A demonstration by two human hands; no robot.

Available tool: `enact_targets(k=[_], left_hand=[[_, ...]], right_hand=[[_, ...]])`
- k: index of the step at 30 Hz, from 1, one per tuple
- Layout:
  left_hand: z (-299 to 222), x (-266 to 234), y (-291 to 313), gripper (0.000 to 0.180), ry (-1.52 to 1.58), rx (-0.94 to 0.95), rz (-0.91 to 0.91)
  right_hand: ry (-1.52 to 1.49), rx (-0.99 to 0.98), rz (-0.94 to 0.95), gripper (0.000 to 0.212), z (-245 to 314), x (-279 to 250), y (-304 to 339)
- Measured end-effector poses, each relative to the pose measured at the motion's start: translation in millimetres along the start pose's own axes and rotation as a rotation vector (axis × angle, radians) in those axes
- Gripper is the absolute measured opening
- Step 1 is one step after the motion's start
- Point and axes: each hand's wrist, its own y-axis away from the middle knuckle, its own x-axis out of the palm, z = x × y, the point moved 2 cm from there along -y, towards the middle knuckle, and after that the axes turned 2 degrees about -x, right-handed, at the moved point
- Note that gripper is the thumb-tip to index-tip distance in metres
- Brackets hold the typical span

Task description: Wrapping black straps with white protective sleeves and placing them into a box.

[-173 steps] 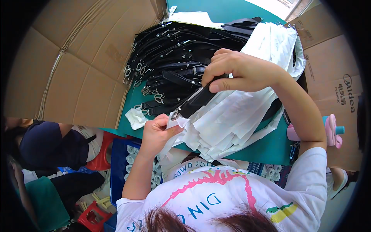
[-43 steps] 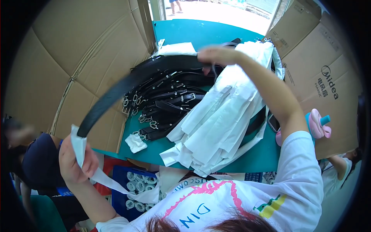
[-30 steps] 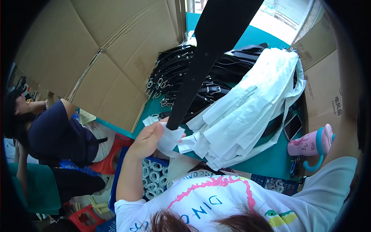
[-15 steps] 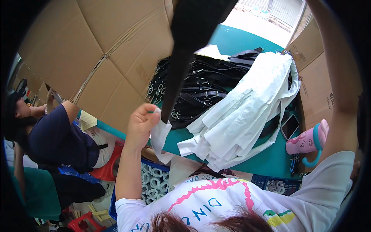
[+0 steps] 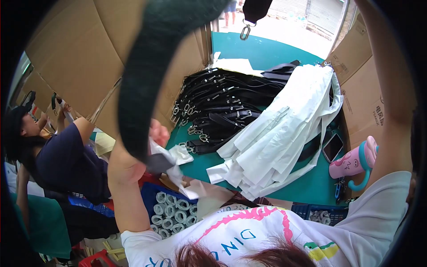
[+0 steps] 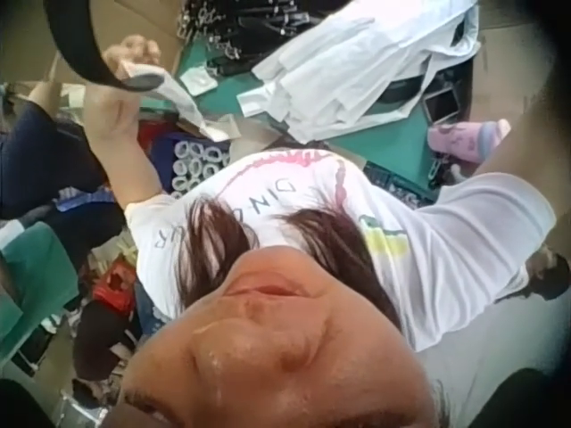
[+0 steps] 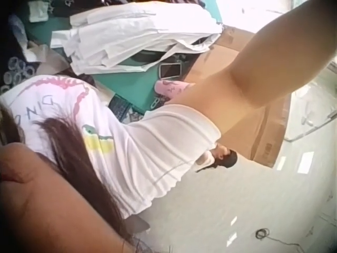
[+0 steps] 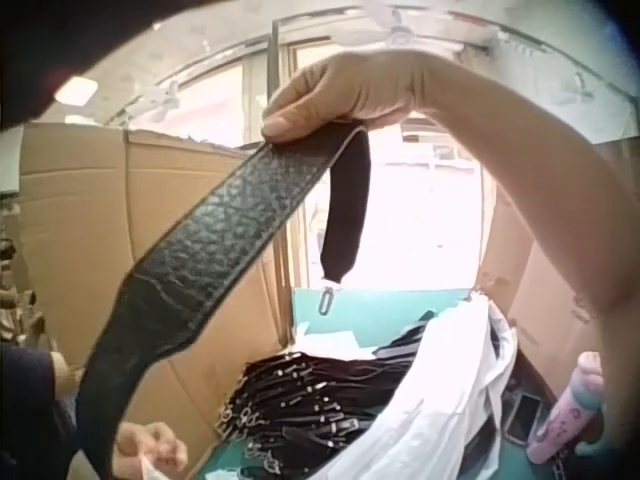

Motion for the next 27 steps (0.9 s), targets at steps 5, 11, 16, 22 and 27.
enact_targets(k=[5, 11, 16, 22, 27], left_hand=[[-1.8, -3.3, -3.1, 0.022, -0.013, -0.041, 0.066], [18.5, -5.0, -4.7, 0.004, 0.081, -0.006, 0.055], [49.3, -2.1, -17.4, 0.01, 0.11, -0.043, -0.015], [65.9, 9.6, -26.0, 0.013, 0.191, -0.067, -0.008], [71.9, 16.5, -32.9, 0.014, 0.218, -0.076, -0.009]], right_hand=[[0.167, 0.143, 0.068, 0.025, 7.7, 7.2, 20.3], [0.28, 0.126, 0.083, 0.026, 30.1, 41.2, 20.2], [0.322, 0.281, 0.22, 0.029, 60.8, 88.1, 11.2], [0.489, -0.167, 0.384, 0.034, 14.7, 149.4, -5.4], [0.528, -0.432, 0.253, 0.025, -4.0, 200.7, -4.7]])
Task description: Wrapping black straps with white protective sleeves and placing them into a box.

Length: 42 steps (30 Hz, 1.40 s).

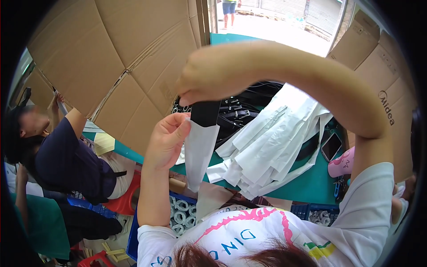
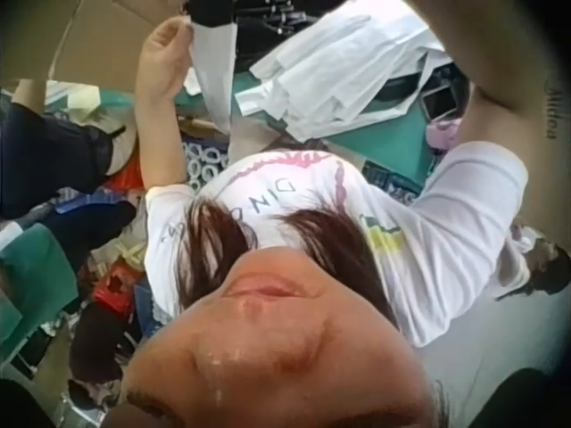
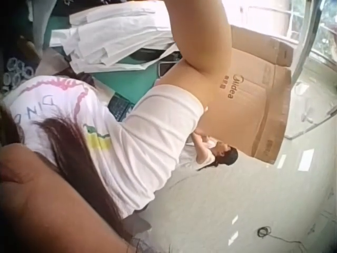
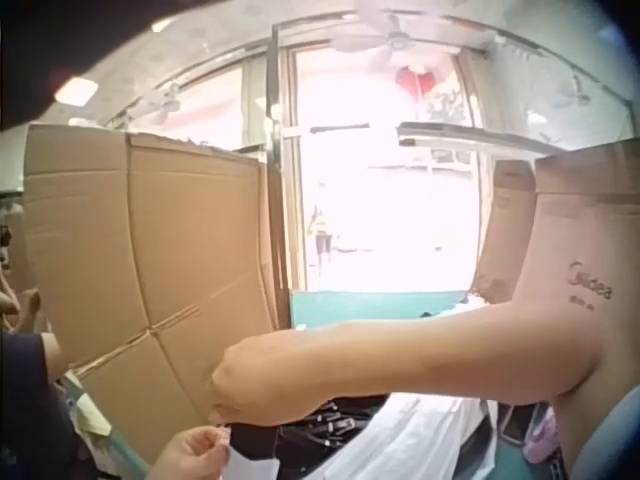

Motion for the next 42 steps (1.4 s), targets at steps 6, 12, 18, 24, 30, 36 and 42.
enact_targets(k=[6, 12, 18, 24, 30, 36, 42], left_hand=[[11.1, 10.6, -1.8, 0.012, -0.121, 0.095, -0.131], [8.7, -16.5, 17.1, 0.009, -0.235, 0.129, -0.245], [12.6, -52.7, 24.4, 0.009, -0.281, 0.053, -0.279], [23.3, -43.6, 5.6, 0.01, -0.3, 0.039, -0.207], [8.7, -20.3, -11.4, 0.016, -0.173, 0.09, -0.151], [4.7, -14.1, -12.1, 0.017, -0.056, 0.076, -0.142], [25.9, -38.1, -18.3, 0.021, -0.065, 0.047, -0.174]], right_hand=[[-0.674, 0.402, -0.187, 0.023, 16.3, 58.1, 10.1], [-1.243, 0.555, 0.066, 0.044, -41.1, 121.6, 66.8], [-1.603, 0.529, 0.265, 0.025, -56.5, 143.5, 118.6], [-0.813, 0.578, -0.123, 0.032, -92.4, 51.1, 111.2], [-0.332, 0.456, 0.197, 0.026, -43.0, -47.5, 32.3], [-0.275, 0.325, 0.235, 0.045, -11.1, 18.0, -11.7], [-0.228, 0.27, 0.317, 0.038, -10.6, 46.8, -13.2]])
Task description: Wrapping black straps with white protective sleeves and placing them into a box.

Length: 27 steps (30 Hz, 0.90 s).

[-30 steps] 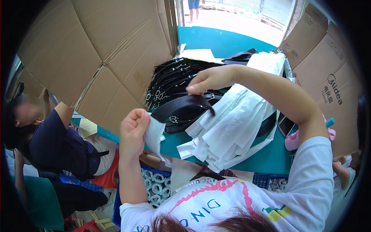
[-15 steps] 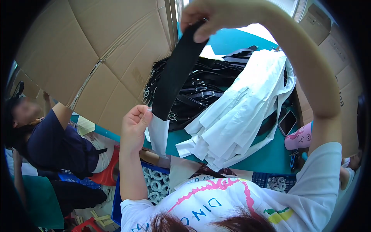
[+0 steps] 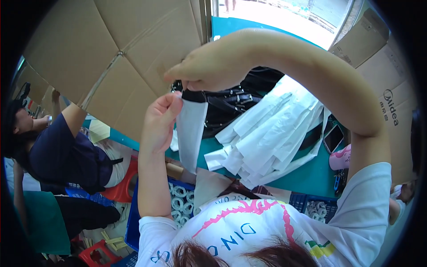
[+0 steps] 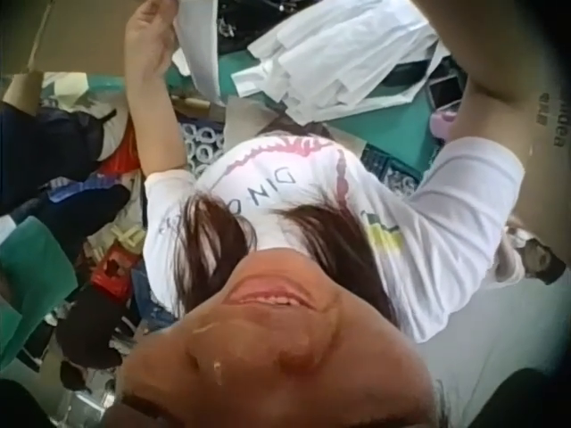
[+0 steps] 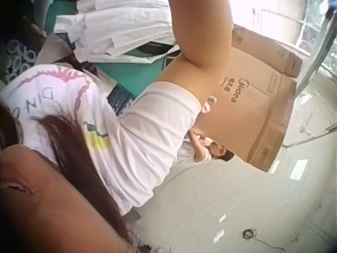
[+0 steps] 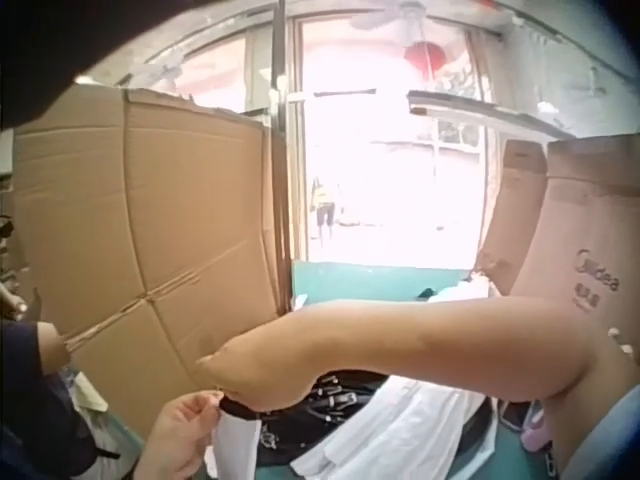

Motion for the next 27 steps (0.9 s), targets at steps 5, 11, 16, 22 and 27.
enact_targets(k=[5, 11, 16, 22, 27], left_hand=[[13.4, 1.6, -8.9, 0.022, -0.026, -0.001, 0.011], [24.3, 4.9, -24.0, 0.02, -0.184, 0.018, 0.032], [34.6, 24.7, -26.4, 0.014, 0.019, -0.091, 0.108], [45.2, 41.5, -34.8, 0.006, -0.049, -0.094, 0.034], [67.1, 64.1, -8.8, 0.06, -0.044, -0.063, 0.361]], right_hand=[[-0.04, 0.048, -0.094, 0.039, -6.5, 33.0, -7.7], [-0.262, 0.176, -0.327, 0.04, -18.9, 39.6, 33.1], [-0.075, 0.151, -0.136, 0.045, -16.9, 42.5, 28.6], [-0.568, 0.12, -0.405, 0.059, -41.5, 79.0, 44.0], [-0.73, -0.006, -0.517, 0.037, -14.1, 112.6, 81.7]])
